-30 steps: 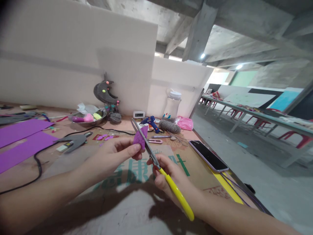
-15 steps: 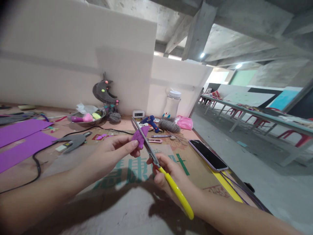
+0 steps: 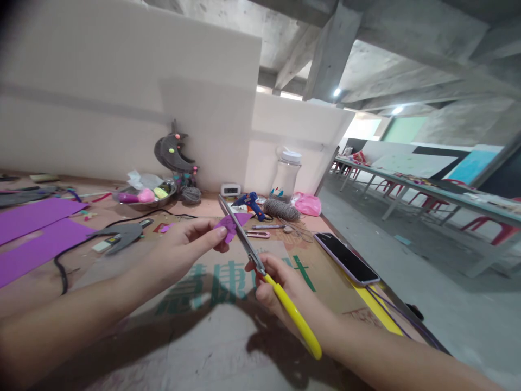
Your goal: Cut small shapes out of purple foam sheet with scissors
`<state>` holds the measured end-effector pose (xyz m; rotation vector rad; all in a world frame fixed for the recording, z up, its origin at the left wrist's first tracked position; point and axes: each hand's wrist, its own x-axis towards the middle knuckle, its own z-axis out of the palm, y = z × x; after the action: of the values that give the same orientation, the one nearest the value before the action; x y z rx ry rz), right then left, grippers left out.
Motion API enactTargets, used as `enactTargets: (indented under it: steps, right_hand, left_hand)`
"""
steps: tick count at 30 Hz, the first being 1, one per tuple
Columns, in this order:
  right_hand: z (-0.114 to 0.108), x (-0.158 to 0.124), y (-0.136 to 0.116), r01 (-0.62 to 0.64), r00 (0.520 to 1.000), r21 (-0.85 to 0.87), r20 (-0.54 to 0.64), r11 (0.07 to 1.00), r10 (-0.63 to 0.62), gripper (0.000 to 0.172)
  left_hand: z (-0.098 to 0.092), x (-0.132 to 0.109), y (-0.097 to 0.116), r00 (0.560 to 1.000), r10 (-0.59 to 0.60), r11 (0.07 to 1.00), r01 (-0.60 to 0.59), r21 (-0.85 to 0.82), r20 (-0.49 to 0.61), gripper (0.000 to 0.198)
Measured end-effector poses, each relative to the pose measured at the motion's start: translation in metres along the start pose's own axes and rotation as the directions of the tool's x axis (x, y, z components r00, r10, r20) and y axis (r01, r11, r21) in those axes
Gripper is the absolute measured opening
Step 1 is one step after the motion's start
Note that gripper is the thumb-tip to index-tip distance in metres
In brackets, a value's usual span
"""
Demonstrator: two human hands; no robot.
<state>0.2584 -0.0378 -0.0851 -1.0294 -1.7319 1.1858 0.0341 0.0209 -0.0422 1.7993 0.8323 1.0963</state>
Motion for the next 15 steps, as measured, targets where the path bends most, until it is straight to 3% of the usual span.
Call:
enactTargets:
  steps: [15]
  right_hand:
    - [-0.0060,0.0029,0.0086,0.006,1.000,-0.031,0.017,1.000,-0.005,0.066]
  left_hand:
    - [-0.0041,0.0035,-0.0020,0.999,0.024,0.999,-0.024,-0.029,-0.033,0.027]
